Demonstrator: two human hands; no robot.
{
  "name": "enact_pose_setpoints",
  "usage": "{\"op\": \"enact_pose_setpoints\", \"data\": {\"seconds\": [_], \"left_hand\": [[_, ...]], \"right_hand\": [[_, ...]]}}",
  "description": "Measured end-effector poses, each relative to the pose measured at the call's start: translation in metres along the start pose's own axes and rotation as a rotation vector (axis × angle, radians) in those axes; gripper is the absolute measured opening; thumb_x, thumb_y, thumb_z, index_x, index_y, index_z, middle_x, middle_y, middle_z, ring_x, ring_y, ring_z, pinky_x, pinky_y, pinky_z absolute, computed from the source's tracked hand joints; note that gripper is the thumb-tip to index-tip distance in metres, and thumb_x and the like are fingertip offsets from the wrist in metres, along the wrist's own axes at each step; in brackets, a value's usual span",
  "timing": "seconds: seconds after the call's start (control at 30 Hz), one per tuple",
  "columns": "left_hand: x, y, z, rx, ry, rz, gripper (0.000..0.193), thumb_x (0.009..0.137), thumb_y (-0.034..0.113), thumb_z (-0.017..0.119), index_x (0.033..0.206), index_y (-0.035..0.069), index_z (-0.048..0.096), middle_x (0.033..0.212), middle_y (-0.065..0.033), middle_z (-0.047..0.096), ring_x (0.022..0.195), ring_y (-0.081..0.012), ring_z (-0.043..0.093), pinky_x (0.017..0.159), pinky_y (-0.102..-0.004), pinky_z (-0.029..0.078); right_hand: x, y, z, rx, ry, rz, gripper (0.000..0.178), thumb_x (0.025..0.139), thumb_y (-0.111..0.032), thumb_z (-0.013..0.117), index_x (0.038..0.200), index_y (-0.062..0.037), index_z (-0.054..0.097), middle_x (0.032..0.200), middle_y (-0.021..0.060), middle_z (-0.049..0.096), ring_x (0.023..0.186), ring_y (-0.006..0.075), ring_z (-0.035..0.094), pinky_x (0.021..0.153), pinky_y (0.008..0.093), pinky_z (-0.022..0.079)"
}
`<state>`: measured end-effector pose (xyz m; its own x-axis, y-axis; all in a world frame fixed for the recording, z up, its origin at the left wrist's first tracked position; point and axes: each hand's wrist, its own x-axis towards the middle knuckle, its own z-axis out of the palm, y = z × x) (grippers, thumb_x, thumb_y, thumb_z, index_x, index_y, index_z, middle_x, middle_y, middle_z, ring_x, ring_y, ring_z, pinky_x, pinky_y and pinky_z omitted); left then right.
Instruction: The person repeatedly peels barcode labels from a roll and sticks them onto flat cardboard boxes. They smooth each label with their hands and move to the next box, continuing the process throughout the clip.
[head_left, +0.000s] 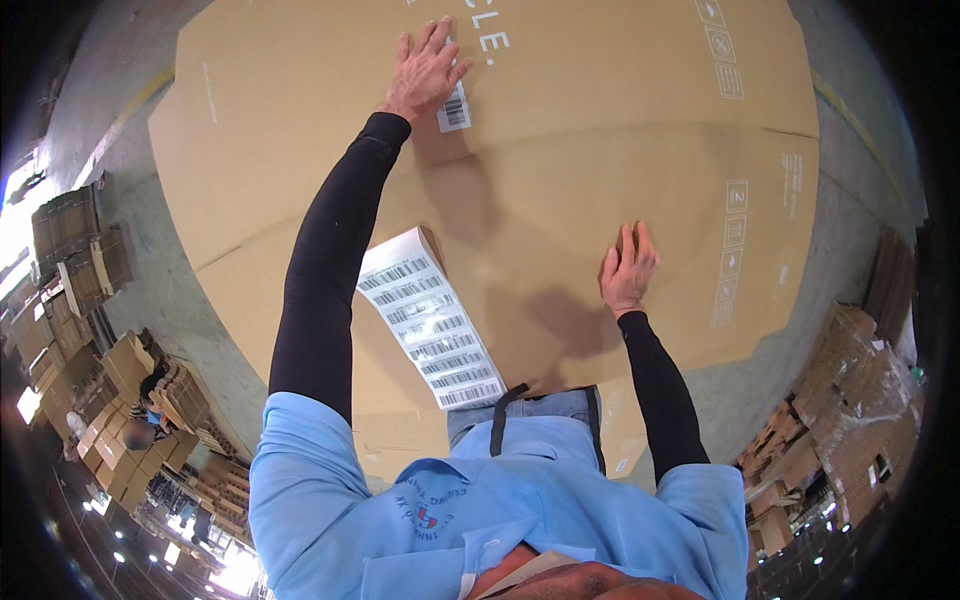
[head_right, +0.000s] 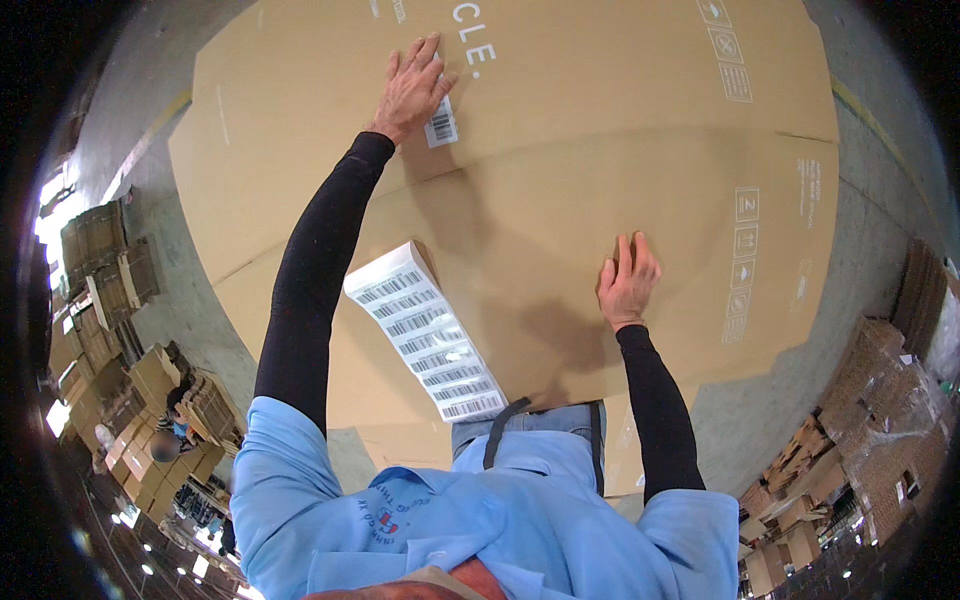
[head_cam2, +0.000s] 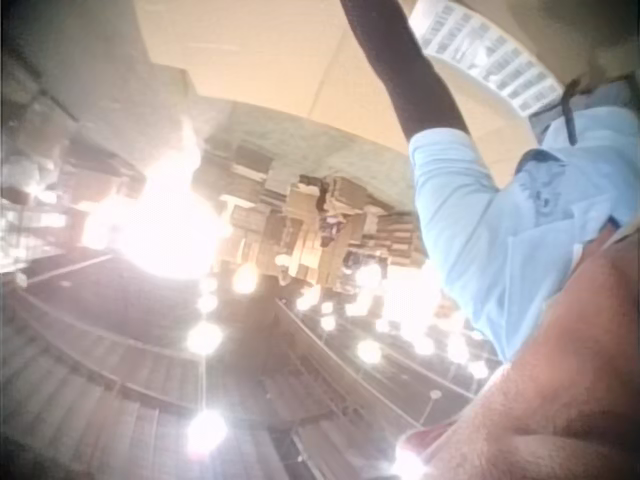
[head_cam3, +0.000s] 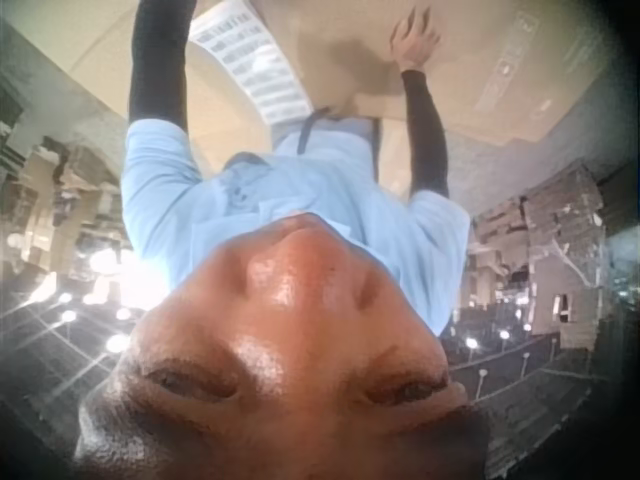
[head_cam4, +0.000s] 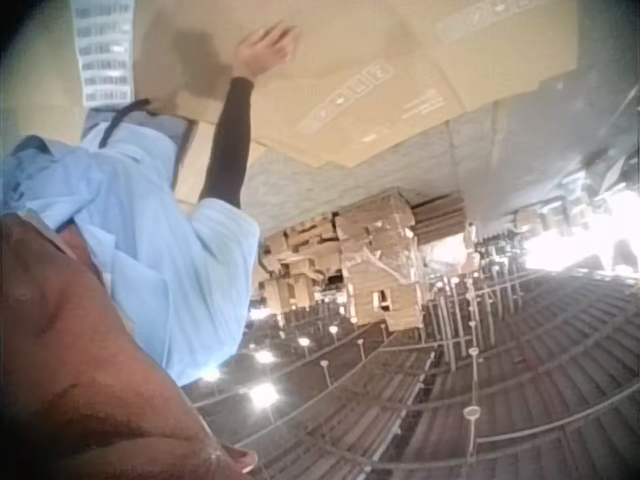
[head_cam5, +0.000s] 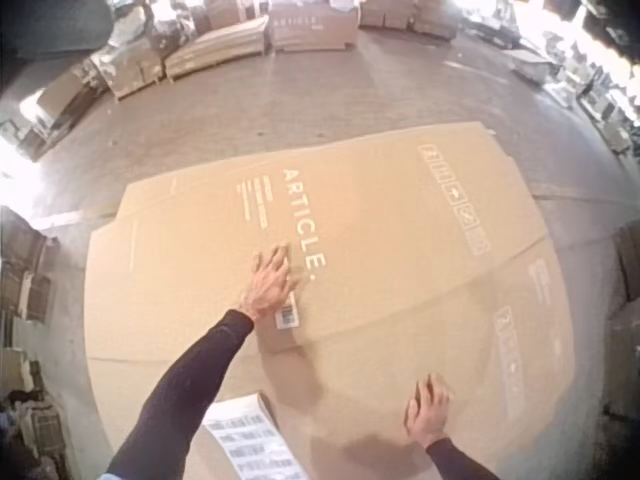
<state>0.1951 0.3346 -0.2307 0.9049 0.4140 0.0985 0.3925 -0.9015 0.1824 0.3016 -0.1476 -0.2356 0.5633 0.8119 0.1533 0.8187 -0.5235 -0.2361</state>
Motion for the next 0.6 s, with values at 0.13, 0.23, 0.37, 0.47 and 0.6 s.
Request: {"op": "enact_pose_setpoints", "data": {"seconds": [0.13, 0.23, 0.37, 0.47, 0.6], "left_hand": [[0.011, -0.012, -0.008, -0.256, 0.031, 0.048, 0.052, 0.1, 0.053, 0.05, 0.11, 0.004, 0.063, 0.16, -0.0197, 0.03, 0.147, -0.0386, 0.03, 0.116, -0.0637, 0.024], [-0.014, 0.012, -0.009, 0.059, 0.032, 0.169, 0.057, 0.1, 0.057, 0.047, 0.105, 0.002, 0.061, 0.161, -0.0253, 0.026, 0.148, -0.0443, 0.024, 0.117, -0.0639, 0.019], [-0.046, 0.059, 0.003, -0.043, -0.025, -0.001, 0.067, 0.095, 0.067, 0.048, 0.107, 0.002, 0.061, 0.16, -0.0329, 0.018, 0.149, -0.0511, 0.014, 0.119, -0.0643, 0.013], [-0.062, 0.085, 0.008, -0.05, -0.002, -0.03, 0.072, 0.093, 0.07, 0.049, 0.108, 0.0, 0.063, 0.161, -0.0331, 0.016, 0.15, -0.0499, 0.014, 0.12, -0.0625, 0.012], [-0.104, 0.145, 0.006, -0.061, -0.146, -0.01, 0.071, 0.09, 0.067, 0.054, 0.108, -0.002, 0.062, 0.161, -0.035, 0.014, 0.151, -0.0504, 0.012, 0.122, -0.0595, 0.012]], "right_hand": [[0.003, -0.001, -0.001, 0.001, 0.024, 0.004, 0.047, 0.098, -0.026, 0.054, 0.141, -0.0058, 0.052, 0.149, 0.0183, 0.042, 0.13, 0.0352, 0.043, 0.106, 0.0496, 0.033], [0.002, -0.002, -0.001, -0.001, 0.027, 0.009, 0.047, 0.098, -0.026, 0.054, 0.141, -0.0063, 0.052, 0.149, 0.0179, 0.043, 0.13, 0.035, 0.043, 0.106, 0.049, 0.033], [-0.001, 0.0, -0.001, 0.023, 0.005, 0.02, 0.048, 0.099, -0.024, 0.053, 0.142, -0.0047, 0.05, 0.15, 0.0187, 0.042, 0.134, 0.0357, 0.042, 0.108, 0.05, 0.032], [-0.001, 0.0, -0.002, 0.011, -0.007, 0.032, 0.048, 0.097, -0.023, 0.055, 0.142, -0.0053, 0.051, 0.15, 0.0178, 0.042, 0.133, 0.0354, 0.042, 0.108, 0.0504, 0.032], [0.004, 0.0, -0.003, 0.002, 0.057, -0.002, 0.05, 0.093, -0.024, 0.06, 0.141, -0.0082, 0.053, 0.15, 0.0146, 0.042, 0.129, 0.0325, 0.044, 0.107, 0.0485, 0.033]]}}
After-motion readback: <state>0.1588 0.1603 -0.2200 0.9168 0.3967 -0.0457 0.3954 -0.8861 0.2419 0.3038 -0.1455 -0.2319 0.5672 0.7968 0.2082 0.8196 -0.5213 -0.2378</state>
